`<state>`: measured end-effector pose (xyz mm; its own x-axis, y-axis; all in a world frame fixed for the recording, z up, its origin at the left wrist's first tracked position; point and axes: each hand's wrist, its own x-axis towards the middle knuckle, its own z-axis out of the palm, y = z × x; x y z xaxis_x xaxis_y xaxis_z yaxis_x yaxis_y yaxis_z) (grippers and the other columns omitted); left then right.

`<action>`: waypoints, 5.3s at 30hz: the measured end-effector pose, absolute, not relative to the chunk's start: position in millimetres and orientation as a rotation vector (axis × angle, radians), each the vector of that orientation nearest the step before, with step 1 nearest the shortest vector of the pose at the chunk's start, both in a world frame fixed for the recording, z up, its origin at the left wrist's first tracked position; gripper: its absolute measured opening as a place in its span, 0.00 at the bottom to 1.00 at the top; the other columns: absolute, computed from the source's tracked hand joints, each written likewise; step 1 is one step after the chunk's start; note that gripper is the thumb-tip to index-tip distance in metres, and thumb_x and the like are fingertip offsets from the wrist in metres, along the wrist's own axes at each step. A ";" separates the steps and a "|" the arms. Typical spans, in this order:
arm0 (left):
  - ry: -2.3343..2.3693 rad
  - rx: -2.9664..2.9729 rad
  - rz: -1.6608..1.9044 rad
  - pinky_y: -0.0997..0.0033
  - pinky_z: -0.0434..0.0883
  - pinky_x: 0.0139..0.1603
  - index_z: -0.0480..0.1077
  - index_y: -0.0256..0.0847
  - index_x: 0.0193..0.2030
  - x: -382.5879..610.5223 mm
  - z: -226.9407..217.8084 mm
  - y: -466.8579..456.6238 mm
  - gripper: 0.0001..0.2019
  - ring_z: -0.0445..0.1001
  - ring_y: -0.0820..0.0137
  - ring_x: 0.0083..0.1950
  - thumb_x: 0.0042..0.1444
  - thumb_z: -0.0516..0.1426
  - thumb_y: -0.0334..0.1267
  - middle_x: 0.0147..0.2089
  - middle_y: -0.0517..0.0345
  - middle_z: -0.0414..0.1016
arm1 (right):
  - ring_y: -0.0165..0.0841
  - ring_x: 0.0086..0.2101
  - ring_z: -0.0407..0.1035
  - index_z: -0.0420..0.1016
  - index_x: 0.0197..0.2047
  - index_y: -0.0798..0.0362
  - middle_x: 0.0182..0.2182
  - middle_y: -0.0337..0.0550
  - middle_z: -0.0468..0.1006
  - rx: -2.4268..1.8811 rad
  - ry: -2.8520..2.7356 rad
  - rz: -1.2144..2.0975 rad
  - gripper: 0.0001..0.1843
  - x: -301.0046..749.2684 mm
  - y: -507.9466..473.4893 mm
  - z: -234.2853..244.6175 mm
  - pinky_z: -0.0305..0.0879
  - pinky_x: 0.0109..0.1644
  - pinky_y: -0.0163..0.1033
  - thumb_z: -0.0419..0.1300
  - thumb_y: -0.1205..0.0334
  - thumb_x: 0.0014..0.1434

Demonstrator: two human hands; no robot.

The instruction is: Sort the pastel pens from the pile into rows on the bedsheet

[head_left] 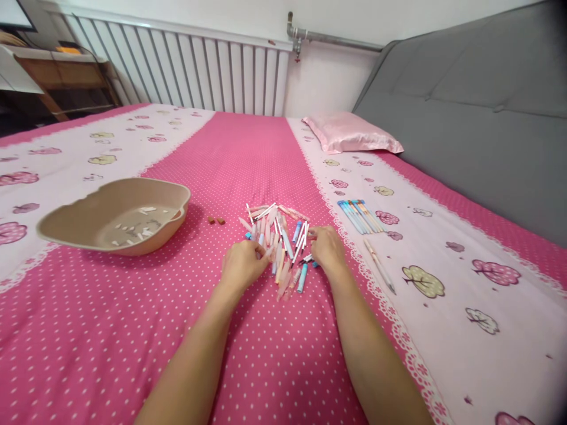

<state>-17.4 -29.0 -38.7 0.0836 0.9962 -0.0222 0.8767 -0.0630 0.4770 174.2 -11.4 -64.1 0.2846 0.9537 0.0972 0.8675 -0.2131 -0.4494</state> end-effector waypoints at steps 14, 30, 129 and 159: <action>1.710 1.757 0.883 0.72 0.66 0.30 0.71 0.39 0.28 -19.4 -41.9 -23.0 0.06 0.74 0.68 0.29 0.42 0.54 0.34 0.26 0.58 0.76 | 0.43 0.44 0.73 0.73 0.50 0.53 0.40 0.49 0.79 -2.221 -1.611 0.311 0.18 165.4 -8.0 -58.3 0.65 0.44 0.42 0.59 0.58 0.56; 1.480 1.595 1.241 0.70 0.71 0.36 0.76 0.36 0.42 -16.7 -38.7 -21.3 0.14 0.76 0.69 0.34 0.48 0.59 0.36 0.37 0.54 0.80 | 0.35 0.30 0.74 0.80 0.35 0.52 0.26 0.41 0.79 -1.750 -1.400 0.307 0.09 180.6 -34.1 -10.4 0.67 0.40 0.40 0.58 0.62 0.55; 1.207 1.159 1.666 0.71 0.71 0.38 0.76 0.34 0.39 -18.3 -42.1 -18.5 0.16 0.76 0.69 0.35 0.44 0.65 0.41 0.35 0.51 0.80 | 0.37 0.37 0.74 0.79 0.40 0.51 0.36 0.44 0.81 -1.866 -1.530 0.371 0.13 179.2 -25.3 -26.3 0.66 0.45 0.41 0.55 0.67 0.55; 1.273 1.093 1.729 0.71 0.71 0.38 0.76 0.33 0.38 -27.4 -40.4 -13.6 0.16 0.74 0.70 0.34 0.41 0.65 0.39 0.33 0.53 0.78 | 0.40 0.41 0.72 0.72 0.44 0.55 0.37 0.51 0.78 -1.967 -1.823 0.401 0.10 143.7 -25.7 -44.4 0.61 0.44 0.40 0.56 0.68 0.57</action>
